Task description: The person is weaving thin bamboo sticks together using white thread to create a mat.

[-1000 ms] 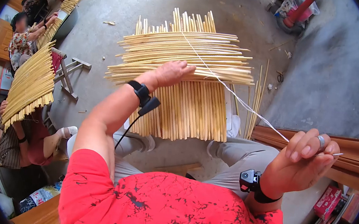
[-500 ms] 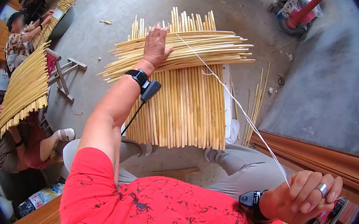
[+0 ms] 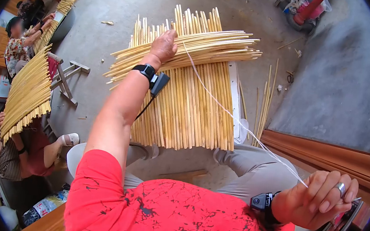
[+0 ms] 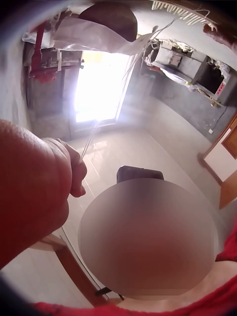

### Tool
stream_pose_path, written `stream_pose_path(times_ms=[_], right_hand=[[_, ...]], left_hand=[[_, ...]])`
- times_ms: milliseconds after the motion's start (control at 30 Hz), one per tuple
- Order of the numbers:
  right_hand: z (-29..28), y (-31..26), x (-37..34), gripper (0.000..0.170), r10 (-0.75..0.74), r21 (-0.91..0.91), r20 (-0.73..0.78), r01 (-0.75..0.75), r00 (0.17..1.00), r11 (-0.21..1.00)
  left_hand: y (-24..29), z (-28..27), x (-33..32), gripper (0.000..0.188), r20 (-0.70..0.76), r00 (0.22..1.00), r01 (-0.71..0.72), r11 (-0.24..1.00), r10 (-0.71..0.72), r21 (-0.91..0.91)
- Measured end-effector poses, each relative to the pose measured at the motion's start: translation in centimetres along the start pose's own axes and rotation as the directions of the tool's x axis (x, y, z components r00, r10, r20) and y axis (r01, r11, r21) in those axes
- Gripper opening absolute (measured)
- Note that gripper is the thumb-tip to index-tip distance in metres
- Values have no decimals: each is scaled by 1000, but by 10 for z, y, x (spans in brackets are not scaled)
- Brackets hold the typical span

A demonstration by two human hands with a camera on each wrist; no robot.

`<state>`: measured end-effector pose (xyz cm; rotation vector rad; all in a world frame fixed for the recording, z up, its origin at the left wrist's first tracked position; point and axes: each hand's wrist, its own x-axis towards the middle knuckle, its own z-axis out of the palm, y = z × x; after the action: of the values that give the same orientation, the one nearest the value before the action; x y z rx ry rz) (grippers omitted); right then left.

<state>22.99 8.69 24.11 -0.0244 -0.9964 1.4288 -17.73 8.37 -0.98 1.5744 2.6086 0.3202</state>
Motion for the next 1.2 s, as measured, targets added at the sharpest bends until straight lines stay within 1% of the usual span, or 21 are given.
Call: stream_pose_path(times_ms=[33, 67, 100, 133, 200, 267, 333, 367, 433, 467, 533, 567, 600, 667, 800, 867, 900, 933, 1000, 1033, 1200], right_hand=[[0, -1, -1, 18, -5, 3, -3, 5, 1000, 1000], [-1, -2, -1, 17, -3, 12, -5, 3, 1000, 1000], [-1, -3, -1, 17, -1, 19, -6, 1, 1000, 1000], [-1, -5, -1, 16, 1, 25, -7, -1, 1000, 1000], [-2, -13, -4, 17, -32, 26, 1, 32, 999, 999], [-1, -18, -5, 18, -57, 22, 3, 57, 998, 998], [4, -17, -7, 15, -101, 57, 56, 98, 993, 994], [6, -19, -7, 13, -61, 38, 69, 58, 996, 998], [3, -18, -10, 18, -52, -9, 28, 52, 998, 999], [0, -18, -12, 22, -39, -55, -8, 38, 999, 998], [-3, -19, -12, 22, -22, -55, -2, 22, 1000, 998], [-4, -19, -12, 22, 0, -45, 13, 1, 1000, 999], [-4, -19, -12, 22, 23, -37, 28, -22, 999, 999], [-2, -15, -10, 22, 32, -44, 33, -30, 999, 999], [-5, -4, -5, 21, 45, -135, 24, -41, 999, 990], [-5, 1, -3, 19, 60, -157, 0, -59, 998, 986], [-6, 4, -2, 19, 70, -155, 4, -69, 998, 985], [-6, 6, -1, 19, 80, -152, 8, -78, 997, 985], [-5, 5, -1, 18, 99, -143, 30, -94, 995, 985], [-4, 5, -2, 18, 97, -141, 52, -89, 994, 986], [12, -6, -6, 15, 55, -44, 112, -51, 992, 998]], left_hand=[[-4, 13, -3, 30, -221, 974, -48, 999, 42, -23], [-2, 12, -5, 35, -433, 898, -101, 994, 77, -34], [-5, 6, -2, 43, -153, 988, -13, 996, -1, -91], [-4, 3, 0, 43, -158, 988, -19, 996, 5, -89], [8, -10, -1, 42, -9, 990, 139, 984, -139, 115], [11, -13, -1, 40, 25, 987, 151, 977, -157, 149], [12, -9, -5, 32, -32, 986, 169, 980, -166, 106], [3, 2, -4, 32, -31, 986, 165, 980, -163, 110], [-22, 30, 3, 50, 153, 988, 5, 996, -18, 88], [-11, 23, -5, 50, 154, 988, 2, 996, -16, 91], [21, -1, -27, 82, 117, 986, 127, 986, -115, -103], [20, -3, -25, 110, 208, 976, 88, 989, -63, -115], [20, -4, -24, 110, 210, 976, 87, 990, -61, -114], [23, -11, -22, 113, 278, 960, 32, 999, -31, 0], [31, -24, -22, 117, 351, 936, 39, 999, -35, -5], [29, -25, -24, 116, 382, 924, 15, 996, 18, -85], [32, -25, -27, 106, 326, 944, -8, 994, 43, -110], [34, -26, -27, 106, 330, 943, -7, 994, 43, -110], [37, -28, -27, 94, 339, 940, 19, 985, 42, -173], [37, -24, -30, 83, 253, 964, -45, 987, 83, -152], [46, -25, -35, 70, 264, 963, -20, 996, 44, -92]])
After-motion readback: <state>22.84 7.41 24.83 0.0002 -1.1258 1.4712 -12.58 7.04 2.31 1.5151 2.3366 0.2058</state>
